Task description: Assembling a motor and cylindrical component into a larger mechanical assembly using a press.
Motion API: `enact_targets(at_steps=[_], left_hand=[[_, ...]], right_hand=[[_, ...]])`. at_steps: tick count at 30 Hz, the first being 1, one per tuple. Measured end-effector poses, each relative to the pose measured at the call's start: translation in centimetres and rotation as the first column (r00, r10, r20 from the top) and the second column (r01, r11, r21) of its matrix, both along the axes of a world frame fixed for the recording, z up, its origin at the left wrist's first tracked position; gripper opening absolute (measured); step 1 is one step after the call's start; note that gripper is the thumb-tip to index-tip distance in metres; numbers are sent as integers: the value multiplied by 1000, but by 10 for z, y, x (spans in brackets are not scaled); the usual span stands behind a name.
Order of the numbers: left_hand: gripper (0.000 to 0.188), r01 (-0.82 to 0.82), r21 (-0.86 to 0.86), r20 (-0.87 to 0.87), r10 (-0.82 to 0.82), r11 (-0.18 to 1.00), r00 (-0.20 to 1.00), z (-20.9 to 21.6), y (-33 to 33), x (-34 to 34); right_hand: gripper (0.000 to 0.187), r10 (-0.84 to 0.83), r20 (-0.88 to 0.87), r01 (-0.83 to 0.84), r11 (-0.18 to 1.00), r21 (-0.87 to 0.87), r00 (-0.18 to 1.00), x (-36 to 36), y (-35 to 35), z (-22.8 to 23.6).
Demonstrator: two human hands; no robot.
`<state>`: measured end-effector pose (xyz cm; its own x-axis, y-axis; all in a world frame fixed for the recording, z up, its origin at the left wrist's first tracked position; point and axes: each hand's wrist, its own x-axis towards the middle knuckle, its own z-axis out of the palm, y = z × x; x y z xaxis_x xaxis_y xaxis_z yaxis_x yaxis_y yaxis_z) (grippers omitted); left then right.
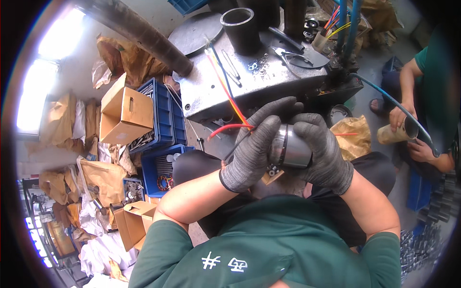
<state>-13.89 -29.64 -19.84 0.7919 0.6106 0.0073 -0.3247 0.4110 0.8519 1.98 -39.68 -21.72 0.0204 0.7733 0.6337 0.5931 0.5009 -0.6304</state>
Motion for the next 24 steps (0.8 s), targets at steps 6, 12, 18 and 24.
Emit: enact_targets(at_steps=[6, 12, 18, 24], left_hand=[[52, -36, -39, 7, 36, 999, 999, -7, -11, -7], [54, -41, -87, -28, 39, 995, 999, -22, -17, -10], [54, -141, -43, -137, 134, 989, 981, -32, -19, -2], [42, -98, -359, -275, -5, 928, 961, -41, -12, 1]], right_hand=[[74, 4, -36, -4, 1000, 4, 999, -8, -1, -7], [76, 4, -24, -5, 999, -45, 1000, -12, -5, -14], [79, -28, -125, 3, 981, -196, 992, -14, -7, -34], [48, -223, -530, -135, 822, -553, 818, -7, -10, -40]])
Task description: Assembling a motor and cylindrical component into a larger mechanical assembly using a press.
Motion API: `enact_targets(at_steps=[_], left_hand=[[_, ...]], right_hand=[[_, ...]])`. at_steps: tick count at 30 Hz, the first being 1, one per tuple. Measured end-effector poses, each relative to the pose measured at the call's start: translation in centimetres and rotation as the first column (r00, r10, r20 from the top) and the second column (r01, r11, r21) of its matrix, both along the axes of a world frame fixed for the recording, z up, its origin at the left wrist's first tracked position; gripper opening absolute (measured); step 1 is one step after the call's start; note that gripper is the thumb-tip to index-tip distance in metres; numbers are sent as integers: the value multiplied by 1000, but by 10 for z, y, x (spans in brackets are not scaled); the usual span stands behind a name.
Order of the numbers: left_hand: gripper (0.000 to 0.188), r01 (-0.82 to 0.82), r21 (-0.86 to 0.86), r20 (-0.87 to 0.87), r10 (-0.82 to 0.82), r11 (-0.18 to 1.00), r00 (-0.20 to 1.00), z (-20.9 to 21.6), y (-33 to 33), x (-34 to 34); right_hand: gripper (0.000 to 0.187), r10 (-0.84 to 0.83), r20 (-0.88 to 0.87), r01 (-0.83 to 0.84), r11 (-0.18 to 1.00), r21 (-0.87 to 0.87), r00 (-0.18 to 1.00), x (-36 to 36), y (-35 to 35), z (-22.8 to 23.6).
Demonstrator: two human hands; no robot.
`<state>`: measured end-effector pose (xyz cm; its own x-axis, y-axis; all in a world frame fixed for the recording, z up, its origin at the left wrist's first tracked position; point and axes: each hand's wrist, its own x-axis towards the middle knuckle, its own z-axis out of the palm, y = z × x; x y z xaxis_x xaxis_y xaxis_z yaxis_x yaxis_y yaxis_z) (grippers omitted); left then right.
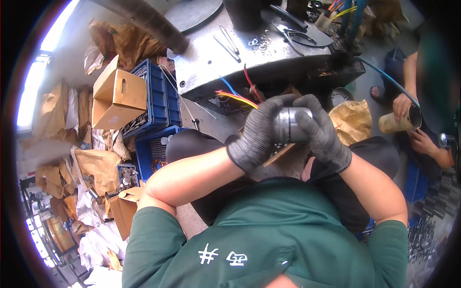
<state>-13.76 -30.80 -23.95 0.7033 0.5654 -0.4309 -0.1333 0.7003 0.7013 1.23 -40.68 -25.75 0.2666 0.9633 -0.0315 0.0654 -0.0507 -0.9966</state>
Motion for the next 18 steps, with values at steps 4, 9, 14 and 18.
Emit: enact_targets(at_steps=[4, 9, 14, 18], left_hand=[[38, 116, 118, 121, -130, 986, 984, -1, 13, -5], [45, 25, 512, -56, 5, 858, 998, -4, -9, 0], [57, -94, 222, 99, 73, 971, 992, -4, -24, -6], [64, -74, 193, 85, 58, 978, 995, -13, -36, -17]], right_hand=[[41, -17, -249, 16, 1000, -3, 968, -6, 2, 6], [36, -47, -247, 54, 998, 24, 968, -13, -1, 3], [33, -62, -130, 76, 992, 104, 990, -20, -6, 10], [32, 19, -90, -7, 992, 123, 996, -27, -15, 4]])
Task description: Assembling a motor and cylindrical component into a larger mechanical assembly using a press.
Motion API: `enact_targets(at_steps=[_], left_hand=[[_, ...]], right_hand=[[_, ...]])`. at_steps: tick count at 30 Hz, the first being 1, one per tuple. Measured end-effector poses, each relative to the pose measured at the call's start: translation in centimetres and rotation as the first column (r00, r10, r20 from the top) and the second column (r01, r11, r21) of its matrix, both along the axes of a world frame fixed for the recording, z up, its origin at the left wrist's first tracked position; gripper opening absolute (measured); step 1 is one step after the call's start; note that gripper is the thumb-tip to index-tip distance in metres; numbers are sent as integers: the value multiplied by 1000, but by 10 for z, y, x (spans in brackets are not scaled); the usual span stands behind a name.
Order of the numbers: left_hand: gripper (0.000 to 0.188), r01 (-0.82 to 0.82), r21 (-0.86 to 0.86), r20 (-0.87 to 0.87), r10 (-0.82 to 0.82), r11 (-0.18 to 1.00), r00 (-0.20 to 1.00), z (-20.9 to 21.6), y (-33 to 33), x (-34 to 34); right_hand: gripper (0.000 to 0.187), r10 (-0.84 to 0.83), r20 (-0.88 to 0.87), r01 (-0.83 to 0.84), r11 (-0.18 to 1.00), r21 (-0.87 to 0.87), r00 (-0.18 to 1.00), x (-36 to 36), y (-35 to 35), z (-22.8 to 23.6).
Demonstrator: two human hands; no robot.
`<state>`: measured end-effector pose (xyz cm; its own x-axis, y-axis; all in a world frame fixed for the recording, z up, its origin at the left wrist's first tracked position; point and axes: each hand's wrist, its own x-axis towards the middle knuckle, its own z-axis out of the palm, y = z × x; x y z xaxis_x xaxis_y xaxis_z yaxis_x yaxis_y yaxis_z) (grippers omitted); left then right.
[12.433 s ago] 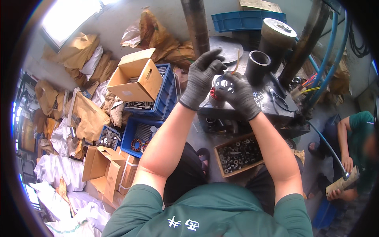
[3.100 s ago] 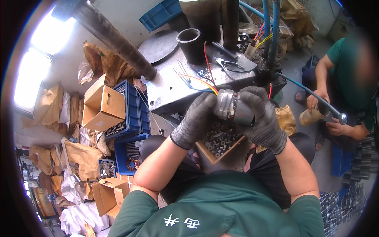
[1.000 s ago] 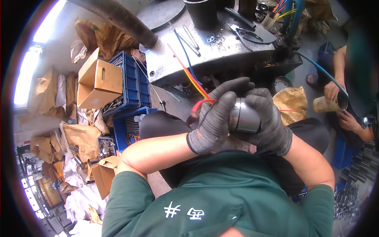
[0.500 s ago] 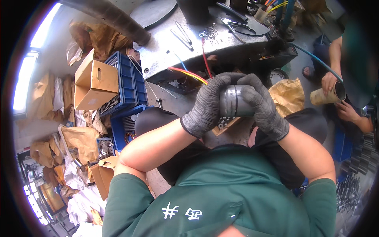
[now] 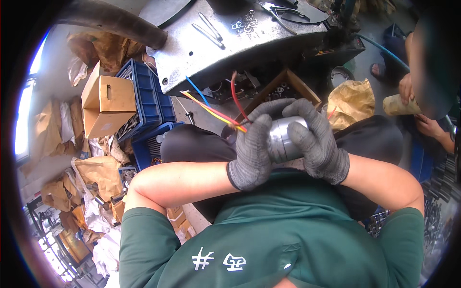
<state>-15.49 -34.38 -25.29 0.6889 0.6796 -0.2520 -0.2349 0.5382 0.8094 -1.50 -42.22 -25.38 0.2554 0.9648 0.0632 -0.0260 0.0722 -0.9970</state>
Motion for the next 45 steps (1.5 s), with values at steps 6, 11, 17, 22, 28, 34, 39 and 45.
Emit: enact_targets(at_steps=[6, 11, 17, 22, 28, 34, 39, 45], left_hand=[[47, 76, 236, -173, -35, 969, 984, -19, 14, 12], [43, -46, -326, -165, -9, 944, 986, -2, 49, 54], [83, 282, 298, 148, -336, 912, 930, 29, 50, 58], [115, 192, 389, 124, -258, 901, 958, 14, 2, 65], [88, 195, 561, 9, -241, 805, 971, 38, -13, 70], [74, 249, 253, 133, -288, 935, 948, 58, -29, 92], [58, 347, 570, -123, -341, 745, 932, 64, -24, 105], [44, 287, -367, 433, -110, 885, 895, 63, -22, 117]], right_hand=[[25, -59, -91, 36, 971, -238, 994, 8, 11, -20], [30, -205, -246, 168, 972, -164, 947, 38, 39, -28], [38, -297, -850, -27, 939, -342, 435, 57, 18, 17], [59, -46, -916, -87, 992, -87, 398, 64, -15, 27], [68, 181, -786, -261, 965, 26, 591, 82, -47, 42], [55, 341, -57, -346, 926, -151, 938, 112, -100, 45], [47, 67, 493, 26, 983, -180, 868, 142, -147, 30], [51, -326, 593, 490, 861, -134, 736, 206, -212, 17]])
